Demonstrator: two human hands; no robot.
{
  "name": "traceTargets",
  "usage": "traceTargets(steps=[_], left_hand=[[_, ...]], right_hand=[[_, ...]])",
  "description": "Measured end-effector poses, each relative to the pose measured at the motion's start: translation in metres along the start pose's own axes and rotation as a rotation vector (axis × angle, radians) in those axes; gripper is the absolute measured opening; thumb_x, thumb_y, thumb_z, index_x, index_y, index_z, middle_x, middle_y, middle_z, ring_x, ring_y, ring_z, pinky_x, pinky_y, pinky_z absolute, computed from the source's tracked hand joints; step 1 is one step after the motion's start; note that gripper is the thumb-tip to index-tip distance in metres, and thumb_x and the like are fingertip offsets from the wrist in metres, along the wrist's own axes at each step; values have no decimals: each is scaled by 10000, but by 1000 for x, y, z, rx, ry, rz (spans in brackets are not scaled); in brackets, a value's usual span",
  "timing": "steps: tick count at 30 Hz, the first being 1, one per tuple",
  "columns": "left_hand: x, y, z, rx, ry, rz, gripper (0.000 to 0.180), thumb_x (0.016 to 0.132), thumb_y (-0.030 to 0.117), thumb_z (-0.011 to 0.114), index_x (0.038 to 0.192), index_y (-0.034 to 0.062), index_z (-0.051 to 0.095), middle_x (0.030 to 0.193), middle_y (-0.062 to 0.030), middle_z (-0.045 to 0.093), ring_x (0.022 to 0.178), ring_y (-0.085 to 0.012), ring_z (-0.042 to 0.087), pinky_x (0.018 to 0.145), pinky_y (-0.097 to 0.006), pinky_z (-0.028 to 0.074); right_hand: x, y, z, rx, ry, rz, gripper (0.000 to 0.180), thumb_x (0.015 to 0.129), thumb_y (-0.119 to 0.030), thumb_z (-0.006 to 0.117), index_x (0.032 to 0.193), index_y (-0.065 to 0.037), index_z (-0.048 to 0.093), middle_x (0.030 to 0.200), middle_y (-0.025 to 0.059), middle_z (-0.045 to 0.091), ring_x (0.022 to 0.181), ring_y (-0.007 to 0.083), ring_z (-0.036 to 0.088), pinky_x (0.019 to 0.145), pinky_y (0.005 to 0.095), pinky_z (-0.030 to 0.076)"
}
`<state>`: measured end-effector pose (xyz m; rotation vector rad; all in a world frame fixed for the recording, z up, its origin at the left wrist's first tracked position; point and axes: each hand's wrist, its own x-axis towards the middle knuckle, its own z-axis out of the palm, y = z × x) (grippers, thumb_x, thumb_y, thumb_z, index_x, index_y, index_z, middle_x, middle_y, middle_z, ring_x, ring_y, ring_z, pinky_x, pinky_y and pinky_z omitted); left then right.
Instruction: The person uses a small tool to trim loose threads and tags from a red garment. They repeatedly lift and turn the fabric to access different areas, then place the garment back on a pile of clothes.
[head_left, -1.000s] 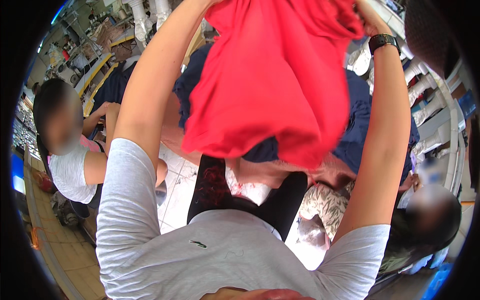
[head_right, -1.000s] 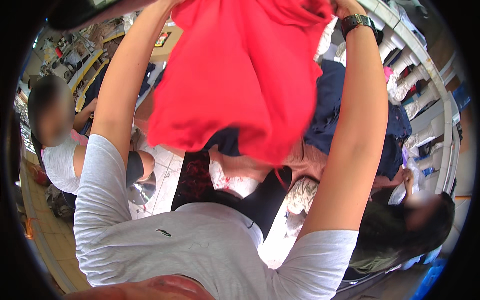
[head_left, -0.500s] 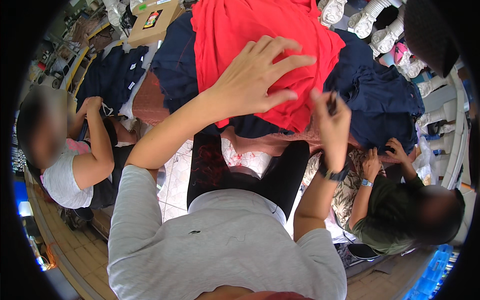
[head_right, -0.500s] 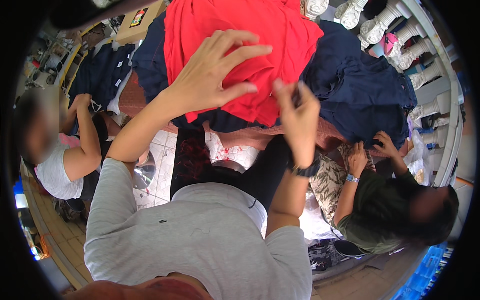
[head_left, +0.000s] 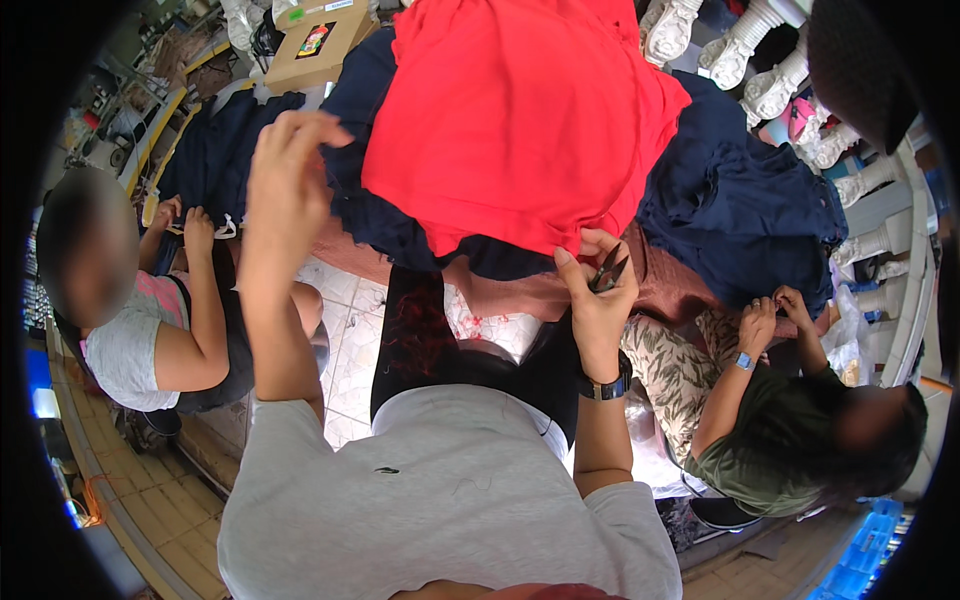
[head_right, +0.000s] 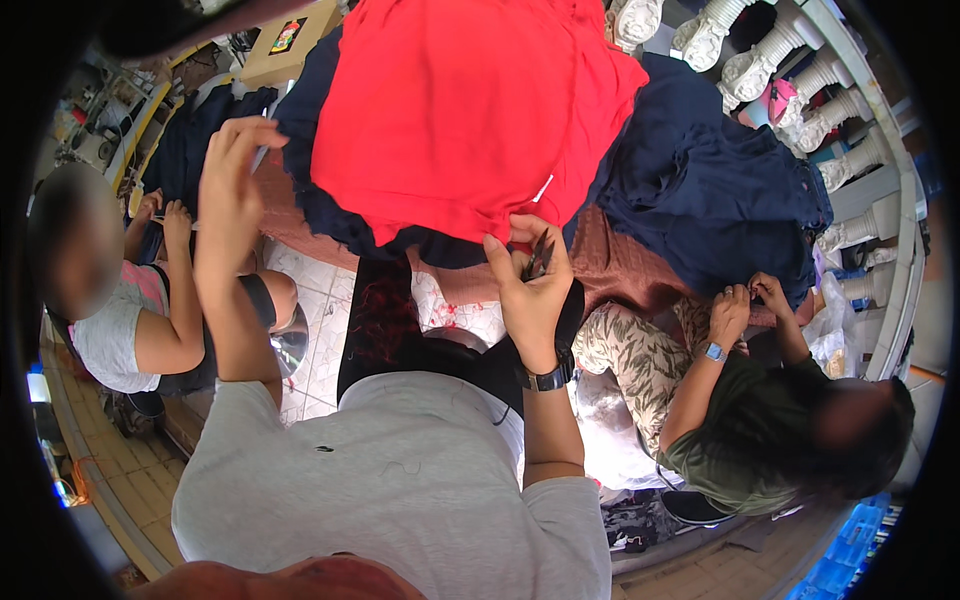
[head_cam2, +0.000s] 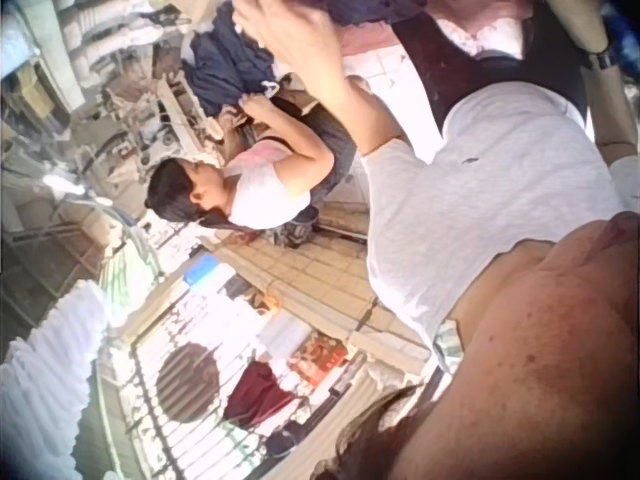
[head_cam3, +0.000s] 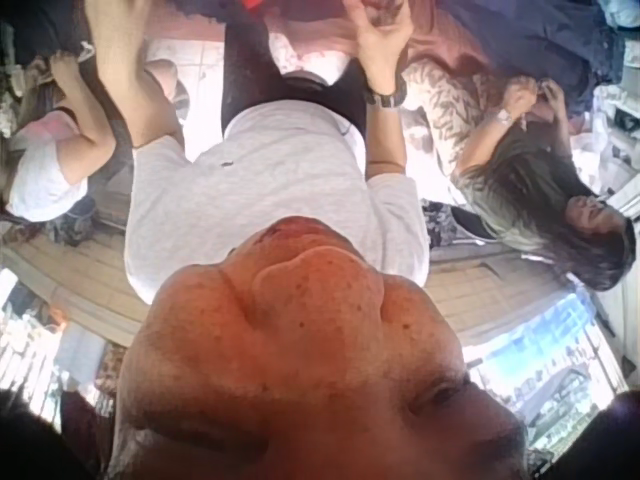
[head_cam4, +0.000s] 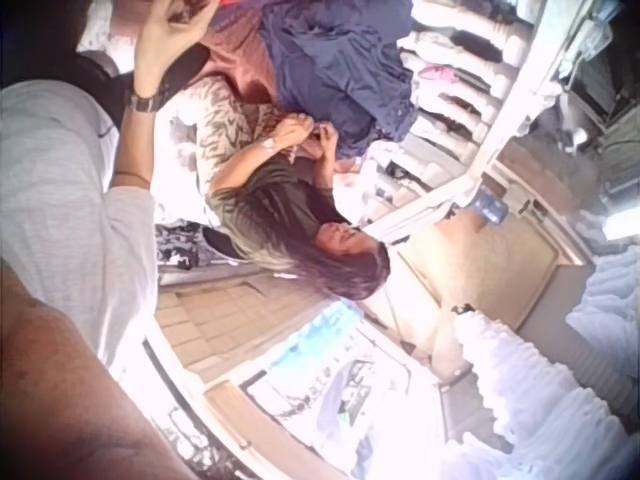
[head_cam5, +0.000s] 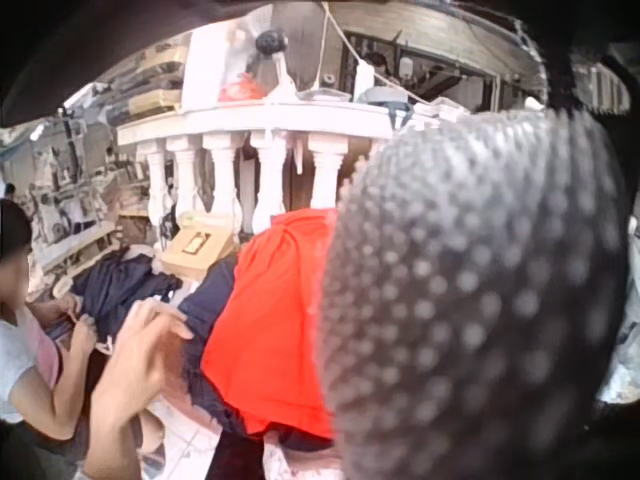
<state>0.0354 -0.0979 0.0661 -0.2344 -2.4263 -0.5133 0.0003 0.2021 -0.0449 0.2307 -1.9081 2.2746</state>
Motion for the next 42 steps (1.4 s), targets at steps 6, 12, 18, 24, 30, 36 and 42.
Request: traceTargets(steps=[6, 12, 18, 24, 30, 36, 42], left_hand=[[-15, 80, 99, -430, -77, 293, 247, 774, 31, 753, 1010, 38, 678, 1026, -94, 668, 993, -261, 640, 850, -360, 500], [4, 87, 113, -1037, -229, -54, 102, 864, -27, 717, 956, -32, 674, 897, -68, 693, 864, -127, 691, 700, -269, 540], [6, 78, 108, -1149, -376, -78, 105, 859, 41, 729, 905, -19, 656, 841, -88, 697, 738, -132, 674, 653, -285, 505], [-8, 73, 62, -418, -578, 208, 131, 832, 65, 708, 840, -15, 605, 800, -130, 589, 804, -296, 628, 722, -403, 486], [68, 93, 80, -375, -212, 292, 189, 882, 157, 675, 998, 16, 627, 942, -144, 561, 893, -332, 599, 798, -442, 491], [108, 94, 152, -49, 25, 343, 325, 859, 217, 719, 1102, 15, 646, 1016, -105, 571, 983, -294, 603, 805, -423, 530], [128, 98, 167, 200, -274, 417, 223, 873, 233, 714, 960, 31, 677, 965, -82, 628, 941, -311, 632, 763, -451, 538]], right_hand=[[-10, -22, 8, 24, 44, -109, 324, 835, 37, 764, 1111, -3, 599, 938, 8, 620, 586, -23, 383, 528, 152, 277], [-12, -21, 4, -23, 51, -254, 430, 782, 41, 819, 1129, -16, 572, 912, -20, 564, 578, -20, 351, 508, 162, 252], [-2, -26, 2, -110, -70, -255, 305, 785, -7, 791, 1040, -12, 623, 869, -35, 558, 566, -9, 340, 505, 172, 240], [36, -31, -46, 10, -26, -53, 180, 895, -58, 621, 1057, 20, 630, 916, 85, 706, 735, 92, 605, 658, 221, 466], [98, -28, -17, -361, 91, -223, 253, 903, -199, 740, 953, 45, 692, 868, 75, 708, 769, 140, 633, 679, 271, 492], [122, 0, -13, -230, -26, -81, 206, 905, -129, 739, 1004, 47, 699, 816, 31, 685, 731, 82, 577, 658, 259, 473], [114, 14, -16, -93, -44, -24, 183, 941, -144, 721, 1022, 17, 694, 823, -42, 633, 716, 30, 509, 643, 201, 413]])
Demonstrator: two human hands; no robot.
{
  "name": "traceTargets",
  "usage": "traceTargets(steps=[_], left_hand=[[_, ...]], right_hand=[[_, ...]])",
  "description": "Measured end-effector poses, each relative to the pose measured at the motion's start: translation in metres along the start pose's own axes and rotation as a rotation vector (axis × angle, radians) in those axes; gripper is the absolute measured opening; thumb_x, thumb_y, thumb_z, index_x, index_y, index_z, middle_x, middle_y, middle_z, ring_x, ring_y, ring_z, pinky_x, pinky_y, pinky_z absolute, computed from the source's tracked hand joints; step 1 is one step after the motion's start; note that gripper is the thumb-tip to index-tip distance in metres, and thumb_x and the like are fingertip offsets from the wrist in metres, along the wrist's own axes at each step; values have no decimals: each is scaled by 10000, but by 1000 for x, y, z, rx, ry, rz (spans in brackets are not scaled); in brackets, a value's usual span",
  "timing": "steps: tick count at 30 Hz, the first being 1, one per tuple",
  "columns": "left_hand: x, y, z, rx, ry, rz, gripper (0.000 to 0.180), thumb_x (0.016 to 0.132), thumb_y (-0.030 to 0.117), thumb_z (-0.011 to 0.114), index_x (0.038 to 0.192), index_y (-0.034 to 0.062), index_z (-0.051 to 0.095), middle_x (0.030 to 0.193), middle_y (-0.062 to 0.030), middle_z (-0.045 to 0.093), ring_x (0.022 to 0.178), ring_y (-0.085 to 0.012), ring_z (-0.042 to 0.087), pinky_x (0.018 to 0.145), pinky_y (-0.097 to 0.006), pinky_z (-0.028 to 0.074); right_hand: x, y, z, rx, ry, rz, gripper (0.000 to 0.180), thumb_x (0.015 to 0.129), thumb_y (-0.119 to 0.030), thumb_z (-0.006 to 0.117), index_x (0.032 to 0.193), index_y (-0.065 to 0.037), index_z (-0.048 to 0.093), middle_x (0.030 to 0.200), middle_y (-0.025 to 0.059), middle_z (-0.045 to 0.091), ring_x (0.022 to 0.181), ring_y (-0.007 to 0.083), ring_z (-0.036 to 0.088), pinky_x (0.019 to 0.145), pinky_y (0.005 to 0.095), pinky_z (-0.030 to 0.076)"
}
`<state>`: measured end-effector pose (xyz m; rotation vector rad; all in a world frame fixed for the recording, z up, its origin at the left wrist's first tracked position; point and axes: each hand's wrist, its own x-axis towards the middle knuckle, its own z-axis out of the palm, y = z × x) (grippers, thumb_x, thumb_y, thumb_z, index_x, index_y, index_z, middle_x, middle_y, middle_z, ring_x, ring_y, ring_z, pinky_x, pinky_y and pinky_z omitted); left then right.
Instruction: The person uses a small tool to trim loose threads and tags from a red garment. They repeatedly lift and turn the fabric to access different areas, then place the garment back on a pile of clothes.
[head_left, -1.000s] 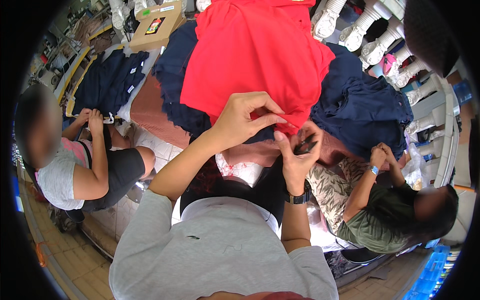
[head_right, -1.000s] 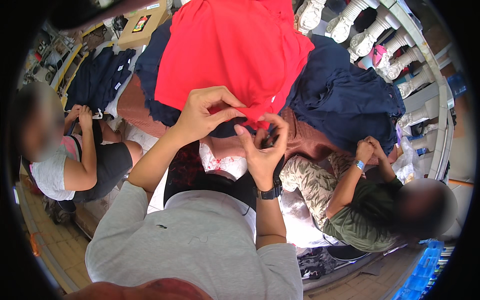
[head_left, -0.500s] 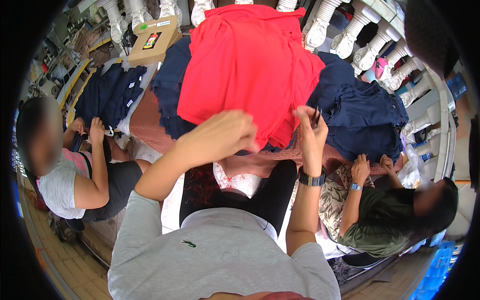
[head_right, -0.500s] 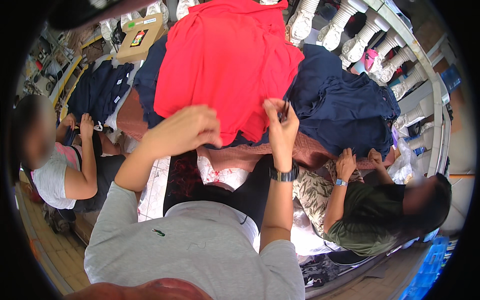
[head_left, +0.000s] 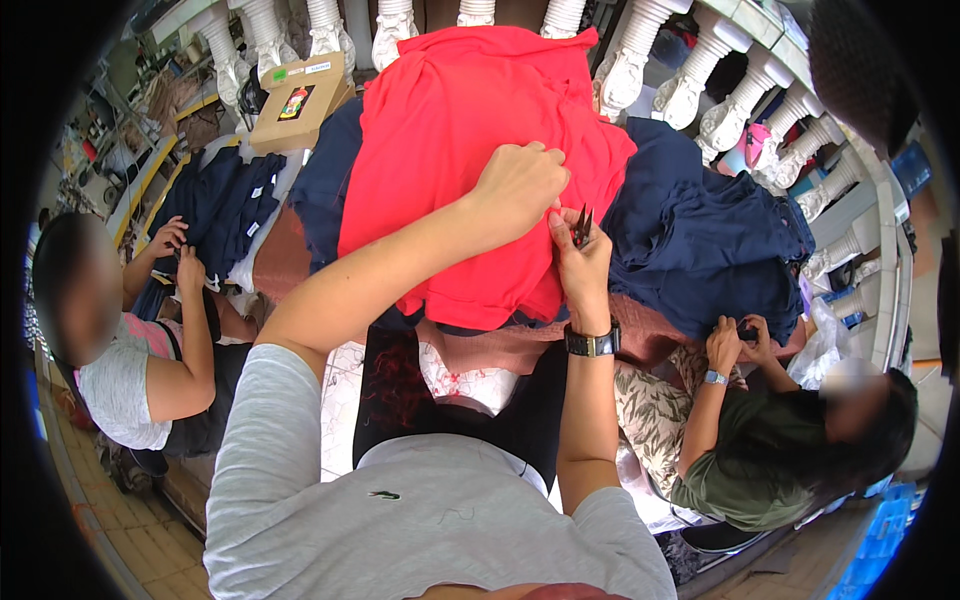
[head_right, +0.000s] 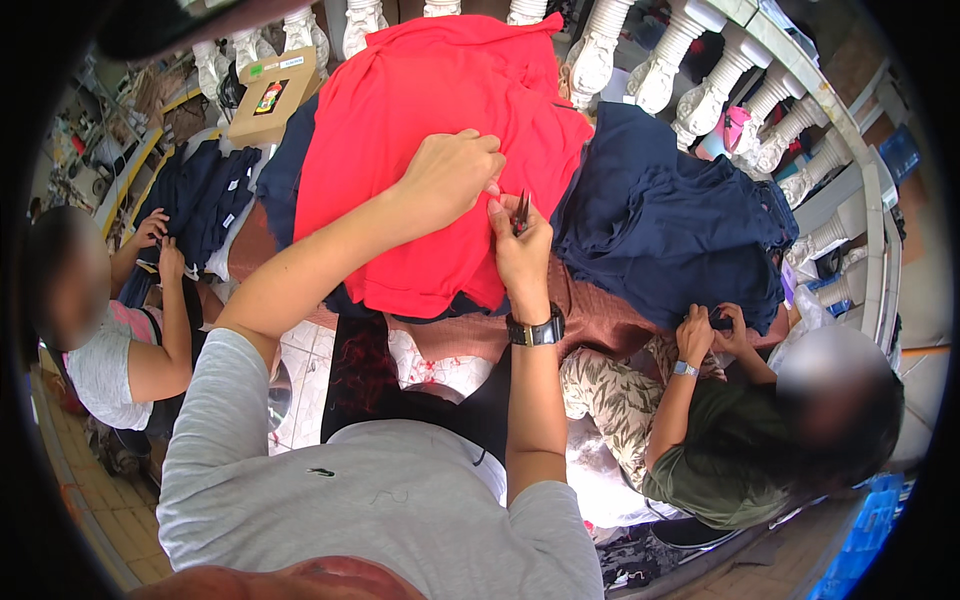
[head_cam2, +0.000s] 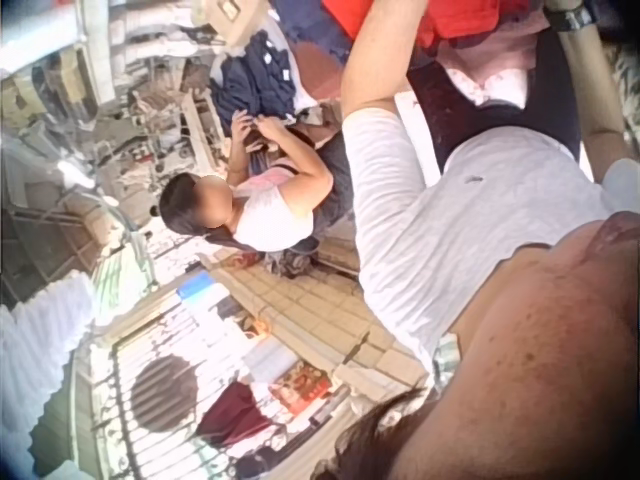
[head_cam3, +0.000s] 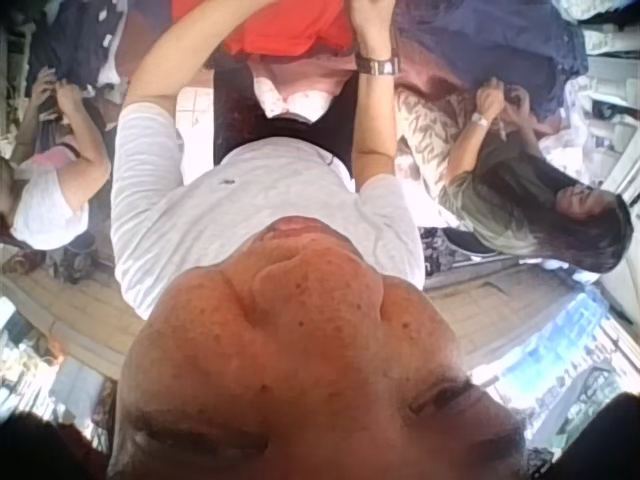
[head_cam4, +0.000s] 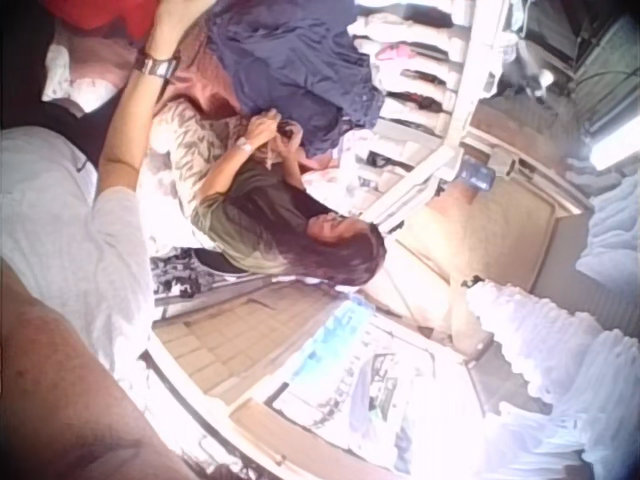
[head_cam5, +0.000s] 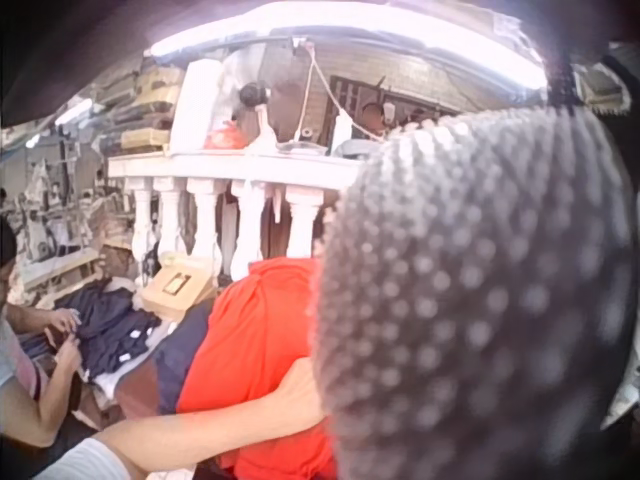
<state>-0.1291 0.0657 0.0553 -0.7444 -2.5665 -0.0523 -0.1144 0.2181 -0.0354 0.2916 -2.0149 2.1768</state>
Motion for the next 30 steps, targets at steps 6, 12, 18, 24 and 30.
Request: traceTargets(steps=[6, 12, 18, 24, 30], left_hand=[[63, -95, 3, -166, 333, -187, 235, 847, 187, 754, 1034, 59, 693, 950, -75, 660, 897, -306, 669, 770, -436, 543], [91, -122, 20, -456, -209, -324, 274, 835, 160, 785, 1075, 47, 716, 919, -97, 727, 804, -205, 682, 780, -320, 541], [50, -148, 30, -1324, 360, -339, 193, 951, 144, 664, 1122, 55, 677, 1130, -119, 657, 1023, -200, 616, 909, -339, 476], [-93, -20, -61, -1319, 123, -139, 81, 872, 24, 686, 954, 24, 683, 885, -72, 689, 783, -157, 648, 749, -293, 538], [-162, 37, -29, -402, 302, 183, 250, 731, -25, 707, 976, 21, 692, 928, -113, 649, 857, -287, 626, 757, -362, 521]], right_hand=[[-7, 0, 15, -18, 91, -102, 222, 932, -155, 722, 996, 53, 676, 826, 7, 645, 751, 73, 531, 685, 246, 451], [-7, 1, 13, -54, 103, -114, 214, 937, -148, 715, 993, 55, 675, 829, 7, 647, 750, 72, 532, 684, 249, 454], [-31, -12, 3, -66, 161, -182, 176, 951, -161, 704, 964, 12, 676, 870, 7, 640, 778, 58, 528, 702, 214, 417], [-108, 19, -2, 165, 206, -114, 124, 983, -119, 626, 935, -6, 640, 754, -3, 603, 635, 37, 526, 551, 189, 361], [-153, 59, 18, -111, -61, -179, 181, 876, 62, 682, 1050, 13, 667, 783, -31, 604, 593, 5, 406, 535, 182, 306]])
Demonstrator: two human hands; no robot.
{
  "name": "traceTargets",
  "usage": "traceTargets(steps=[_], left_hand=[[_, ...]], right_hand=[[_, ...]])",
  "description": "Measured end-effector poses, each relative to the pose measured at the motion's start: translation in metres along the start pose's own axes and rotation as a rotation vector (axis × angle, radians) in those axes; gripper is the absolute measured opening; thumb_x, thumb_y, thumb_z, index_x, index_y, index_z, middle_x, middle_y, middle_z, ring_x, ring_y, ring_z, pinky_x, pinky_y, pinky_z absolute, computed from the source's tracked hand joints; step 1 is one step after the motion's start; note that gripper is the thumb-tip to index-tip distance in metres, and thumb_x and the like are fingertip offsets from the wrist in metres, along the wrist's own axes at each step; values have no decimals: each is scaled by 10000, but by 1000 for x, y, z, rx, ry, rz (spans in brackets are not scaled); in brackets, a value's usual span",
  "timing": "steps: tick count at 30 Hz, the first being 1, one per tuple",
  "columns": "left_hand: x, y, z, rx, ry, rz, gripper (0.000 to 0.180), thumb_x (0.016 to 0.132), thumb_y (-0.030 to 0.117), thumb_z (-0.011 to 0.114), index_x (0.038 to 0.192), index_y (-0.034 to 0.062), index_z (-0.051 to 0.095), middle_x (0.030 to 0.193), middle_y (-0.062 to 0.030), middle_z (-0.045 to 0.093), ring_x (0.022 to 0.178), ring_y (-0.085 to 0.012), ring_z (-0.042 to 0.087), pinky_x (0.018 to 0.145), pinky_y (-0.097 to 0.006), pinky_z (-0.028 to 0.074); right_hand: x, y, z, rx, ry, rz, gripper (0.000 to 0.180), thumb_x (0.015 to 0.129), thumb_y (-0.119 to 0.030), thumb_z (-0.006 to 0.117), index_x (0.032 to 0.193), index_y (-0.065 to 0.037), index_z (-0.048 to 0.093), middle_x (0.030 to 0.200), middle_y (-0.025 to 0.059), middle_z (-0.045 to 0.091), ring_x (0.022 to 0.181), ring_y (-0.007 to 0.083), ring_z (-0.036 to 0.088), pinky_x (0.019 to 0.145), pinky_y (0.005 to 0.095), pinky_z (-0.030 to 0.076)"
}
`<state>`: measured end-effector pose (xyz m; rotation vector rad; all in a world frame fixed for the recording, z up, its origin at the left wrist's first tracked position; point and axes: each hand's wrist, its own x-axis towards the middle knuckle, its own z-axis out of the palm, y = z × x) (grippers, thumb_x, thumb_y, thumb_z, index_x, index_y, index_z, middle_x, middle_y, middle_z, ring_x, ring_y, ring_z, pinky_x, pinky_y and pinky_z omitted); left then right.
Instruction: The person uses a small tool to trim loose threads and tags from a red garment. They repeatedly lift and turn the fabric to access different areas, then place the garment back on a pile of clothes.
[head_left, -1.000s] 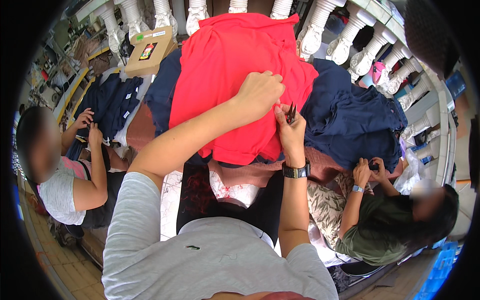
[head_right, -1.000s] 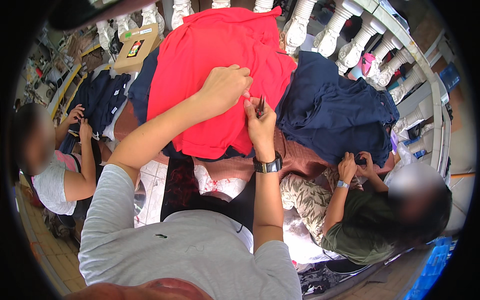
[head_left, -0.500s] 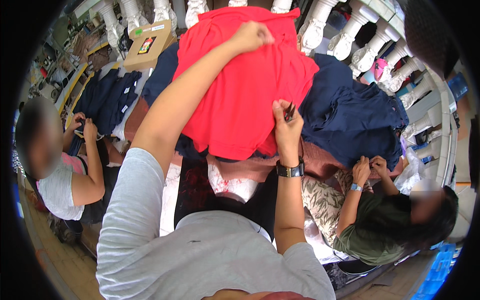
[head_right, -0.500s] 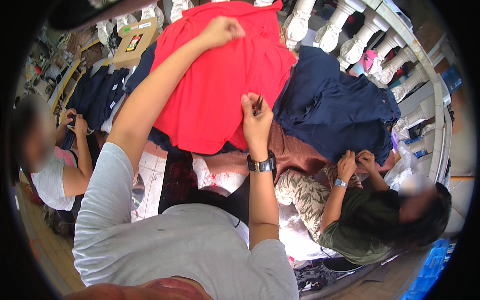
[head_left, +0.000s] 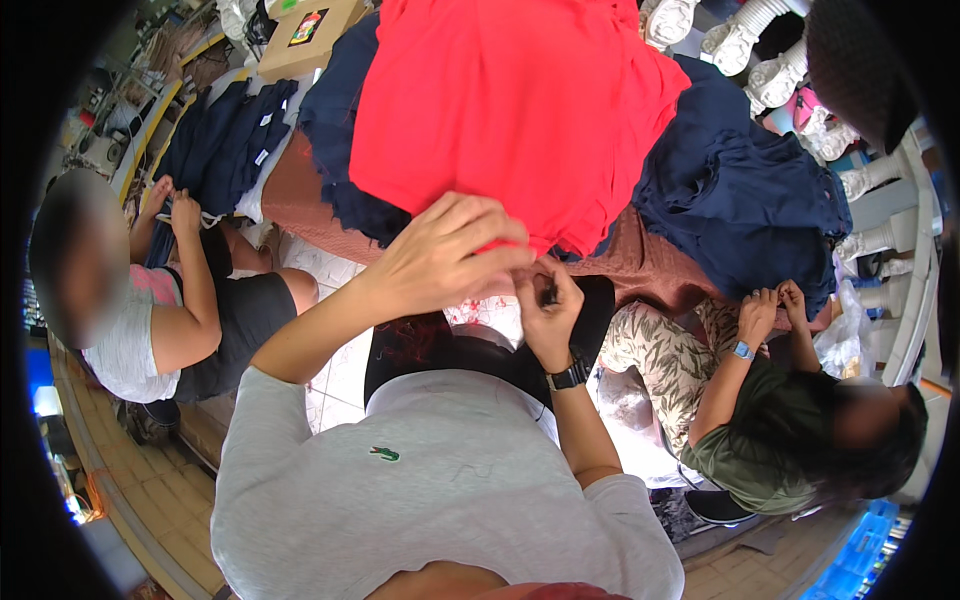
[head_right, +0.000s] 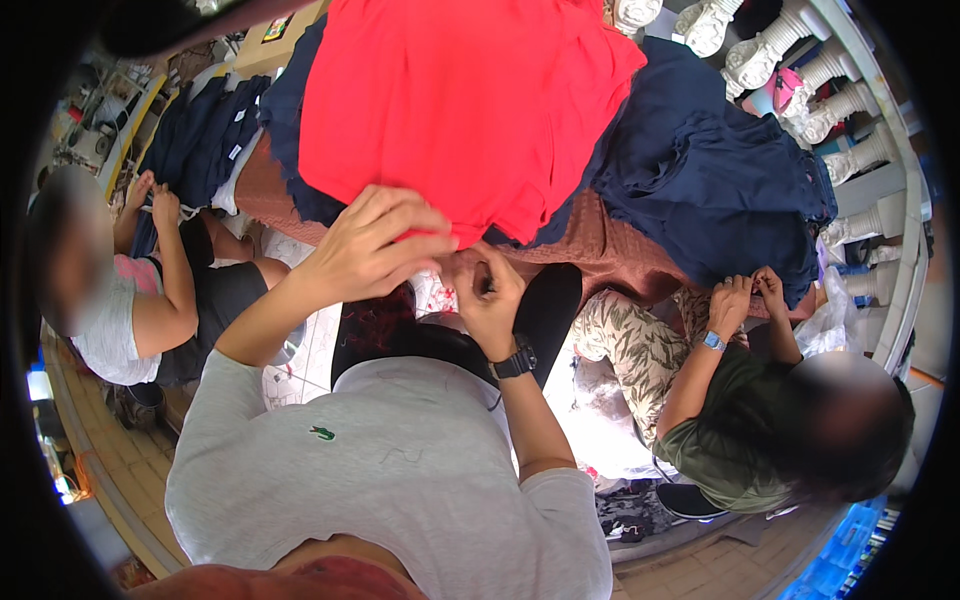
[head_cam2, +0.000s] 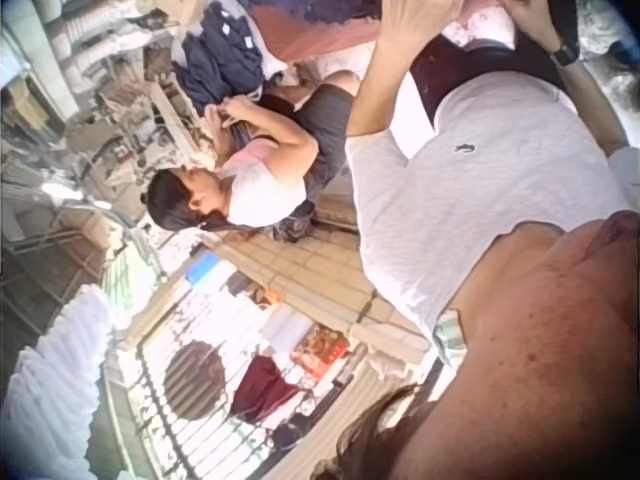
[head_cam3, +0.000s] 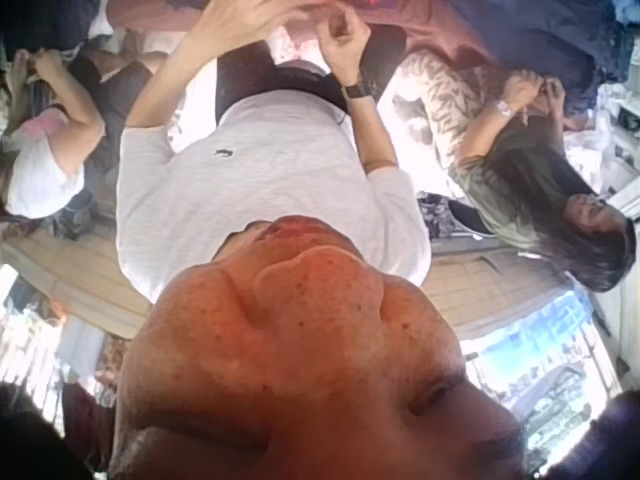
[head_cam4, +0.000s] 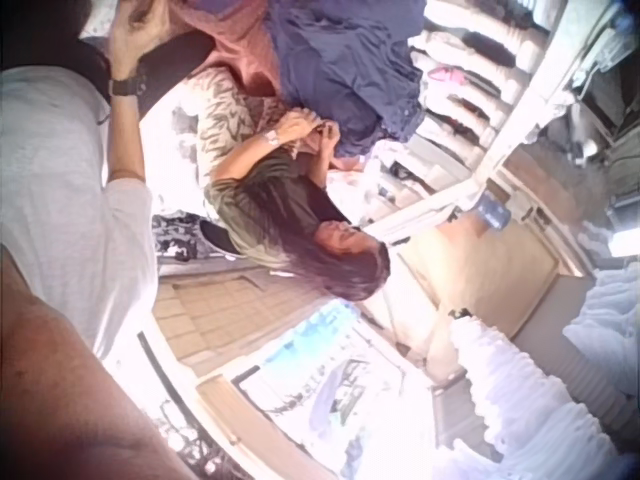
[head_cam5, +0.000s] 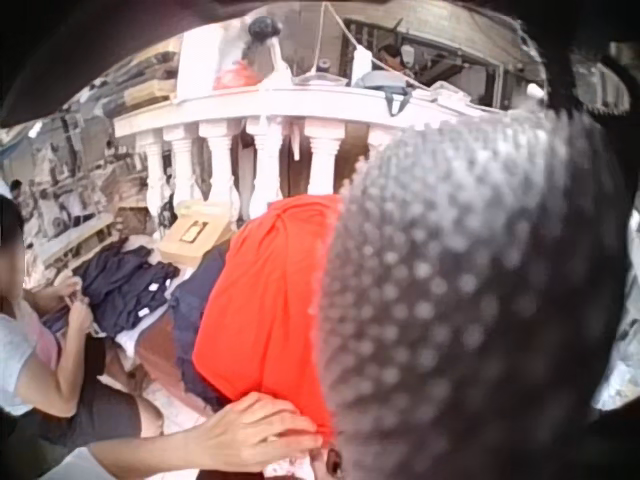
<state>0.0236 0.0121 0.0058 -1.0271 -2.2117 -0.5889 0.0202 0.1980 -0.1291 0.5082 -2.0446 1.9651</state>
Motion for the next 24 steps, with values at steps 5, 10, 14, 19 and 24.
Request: traceTargets(steps=[5, 10, 14, 19, 24], left_hand=[[-10, -27, 10, -232, 61, -225, 219, 786, -25, 713, 1002, 6, 691, 932, -105, 673, 796, -244, 628, 728, -356, 525], [4, -17, -7, -638, 190, -554, 44, 938, -28, 639, 980, -31, 650, 867, -59, 683, 711, -97, 635, 699, -264, 527], [19, -16, -19, -673, 512, -539, 65, 949, -59, 569, 929, -26, 621, 911, -52, 656, 789, -100, 633, 740, -244, 509], [33, -36, -74, 109, 480, -225, 222, 749, -171, 560, 842, -9, 679, 901, -113, 665, 875, -259, 650, 777, -323, 510], [35, -75, -103, 438, 625, -97, 221, 706, -164, 600, 826, -9, 702, 954, -78, 712, 839, -261, 641, 739, -318, 511]], right_hand=[[21, -43, 25, -73, 54, -152, 236, 839, 37, 747, 1038, -16, 634, 708, -71, 522, 537, 7, 366, 551, 173, 320], [59, -75, 45, 120, 330, -251, 344, 789, -25, 834, 977, -36, 546, 756, -31, 477, 560, 28, 415, 521, 198, 316], [87, -84, 44, -88, 195, -256, 309, 792, 11, 757, 999, -8, 528, 838, 84, 538, 623, 158, 510, 536, 282, 386], [121, -96, 36, -316, 64, -341, 316, 669, 117, 581, 959, -7, 567, 891, 139, 595, 716, 266, 586, 616, 341, 447], [160, -145, 4, -361, 438, -807, 362, 604, 183, 505, 860, -24, 656, 930, 110, 638, 841, 227, 636, 681, 306, 486]])
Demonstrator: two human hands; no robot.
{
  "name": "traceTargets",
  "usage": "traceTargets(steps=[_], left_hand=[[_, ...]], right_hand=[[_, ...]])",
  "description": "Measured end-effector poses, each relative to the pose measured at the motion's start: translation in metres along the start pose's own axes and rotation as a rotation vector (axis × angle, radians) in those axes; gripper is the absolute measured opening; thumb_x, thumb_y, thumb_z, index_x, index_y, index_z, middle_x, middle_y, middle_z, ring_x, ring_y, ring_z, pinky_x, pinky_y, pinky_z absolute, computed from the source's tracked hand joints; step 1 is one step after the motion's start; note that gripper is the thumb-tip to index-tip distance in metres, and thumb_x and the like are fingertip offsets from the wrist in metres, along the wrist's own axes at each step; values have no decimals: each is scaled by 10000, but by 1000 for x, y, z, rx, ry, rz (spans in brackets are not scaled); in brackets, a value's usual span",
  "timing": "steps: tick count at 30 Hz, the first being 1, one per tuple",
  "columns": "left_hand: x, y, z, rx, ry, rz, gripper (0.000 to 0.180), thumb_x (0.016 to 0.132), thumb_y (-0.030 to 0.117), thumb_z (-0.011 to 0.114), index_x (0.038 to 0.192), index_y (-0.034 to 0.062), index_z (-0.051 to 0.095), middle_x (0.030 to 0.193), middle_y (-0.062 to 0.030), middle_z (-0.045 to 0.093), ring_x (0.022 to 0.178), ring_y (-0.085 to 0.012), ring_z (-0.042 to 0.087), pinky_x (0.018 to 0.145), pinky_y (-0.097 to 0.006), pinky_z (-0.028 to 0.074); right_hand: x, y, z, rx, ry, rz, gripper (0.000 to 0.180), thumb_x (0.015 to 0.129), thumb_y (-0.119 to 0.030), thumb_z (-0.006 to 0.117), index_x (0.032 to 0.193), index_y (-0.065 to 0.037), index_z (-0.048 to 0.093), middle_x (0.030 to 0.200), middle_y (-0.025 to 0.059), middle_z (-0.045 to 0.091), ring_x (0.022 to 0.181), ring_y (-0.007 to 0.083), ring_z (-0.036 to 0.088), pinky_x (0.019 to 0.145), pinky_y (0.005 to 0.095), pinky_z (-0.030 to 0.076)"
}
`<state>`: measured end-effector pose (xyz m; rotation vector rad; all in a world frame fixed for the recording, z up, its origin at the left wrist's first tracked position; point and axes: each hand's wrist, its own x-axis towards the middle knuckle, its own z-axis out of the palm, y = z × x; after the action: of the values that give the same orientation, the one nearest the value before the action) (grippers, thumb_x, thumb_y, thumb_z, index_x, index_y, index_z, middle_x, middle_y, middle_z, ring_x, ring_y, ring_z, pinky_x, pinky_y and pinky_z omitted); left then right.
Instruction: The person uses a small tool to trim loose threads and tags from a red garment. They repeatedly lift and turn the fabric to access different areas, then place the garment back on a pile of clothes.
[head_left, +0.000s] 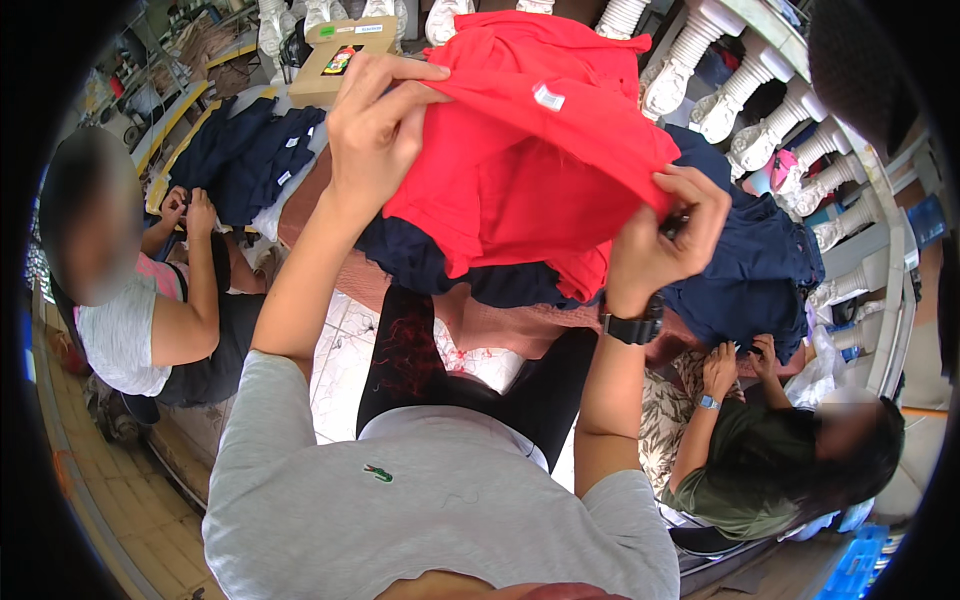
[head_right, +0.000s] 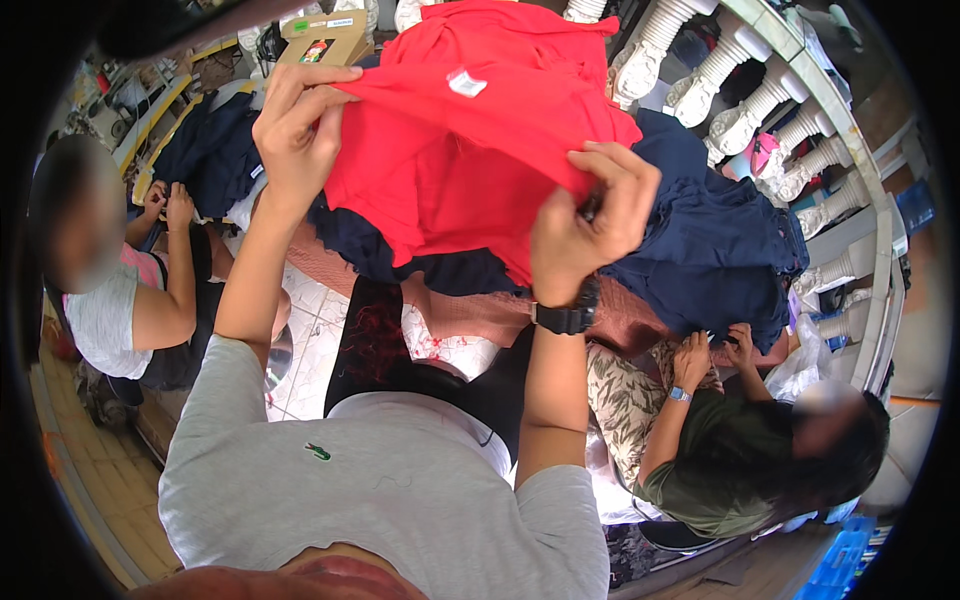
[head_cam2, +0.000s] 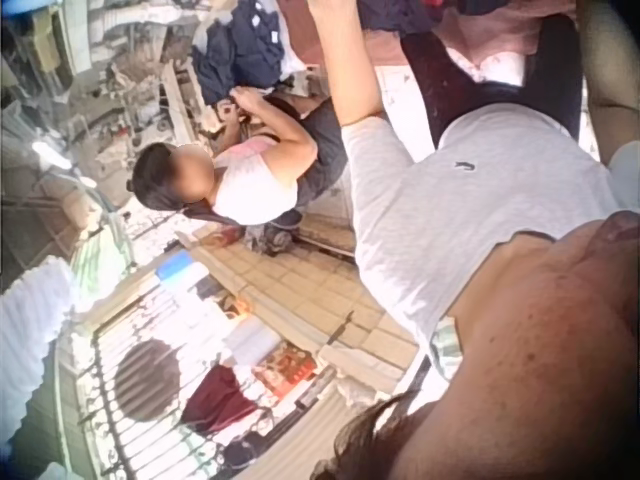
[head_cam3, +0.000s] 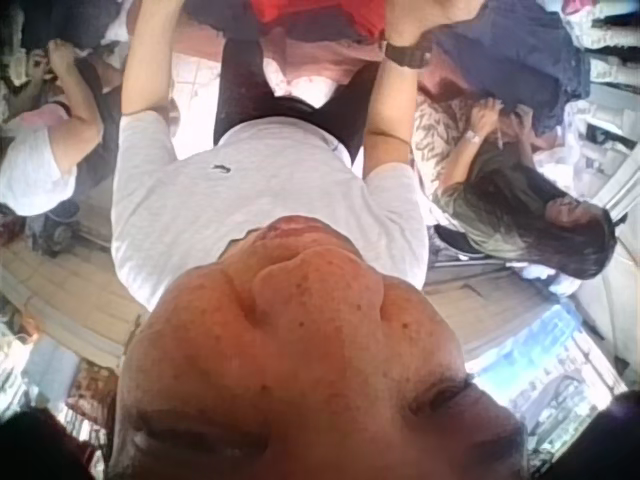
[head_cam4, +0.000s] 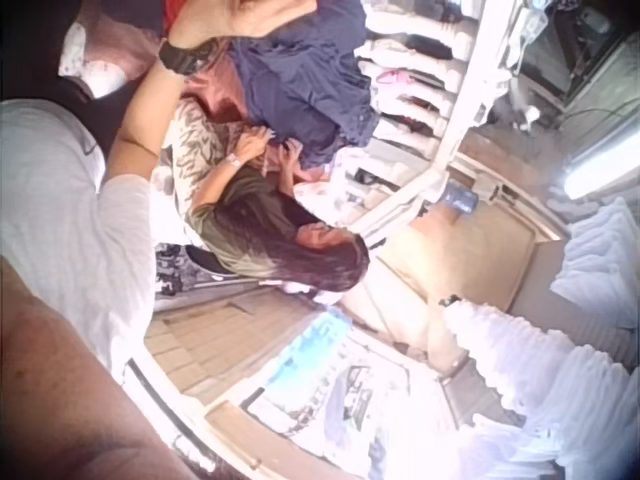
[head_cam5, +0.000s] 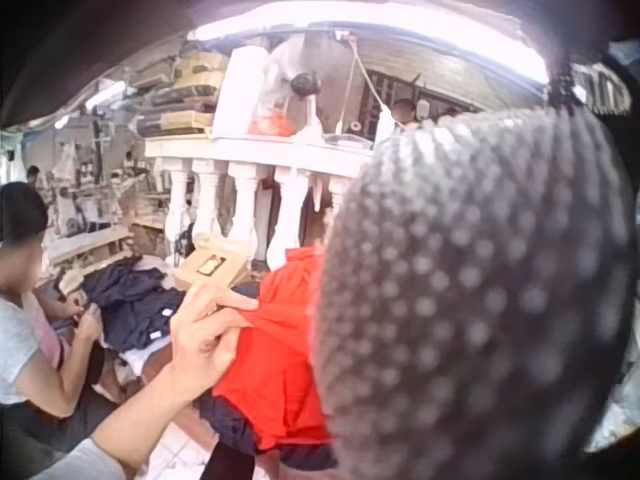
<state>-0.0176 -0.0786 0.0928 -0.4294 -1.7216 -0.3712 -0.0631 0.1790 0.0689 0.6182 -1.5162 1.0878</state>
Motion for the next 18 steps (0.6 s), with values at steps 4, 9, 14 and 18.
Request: traceTargets(steps=[4, 9, 14, 18], left_hand=[[-54, -29, 7, -115, -350, -176, 234, 700, -170, 584, 816, -8, 706, 982, -78, 722, 921, -244, 626, 813, -308, 497], [-97, 4, -7, -28, -261, -370, 246, 739, -153, 558, 863, 14, 690, 1207, -130, 622, 1035, -258, 590, 868, -343, 479], [-101, 63, 5, -225, -119, -359, 244, 770, 6, 757, 980, -5, 633, 1019, -144, 605, 887, -282, 617, 795, -358, 509], [-104, 72, 54, -145, -228, -507, 226, 800, 82, 785, 919, 0, 611, 902, -128, 589, 794, -280, 589, 741, -394, 496]], right_hand=[[-30, 9, -15, 0, -344, 19, 406, 584, 173, 547, 889, -48, 699, 958, 90, 615, 760, 222, 641, 641, 314, 508], [-97, 21, -43, -1, -588, 267, 330, 717, 104, 657, 996, -59, 724, 1054, 104, 617, 780, 203, 645, 622, 297, 501], [-94, 8, -31, 2, -512, 186, 238, 806, 12, 734, 1035, -34, 692, 1023, 136, 630, 780, 256, 642, 669, 331, 509], [-100, -1, -20, -111, -580, 325, 200, 840, -42, 724, 1026, -6, 659, 968, 159, 627, 809, 299, 641, 688, 382, 505]])
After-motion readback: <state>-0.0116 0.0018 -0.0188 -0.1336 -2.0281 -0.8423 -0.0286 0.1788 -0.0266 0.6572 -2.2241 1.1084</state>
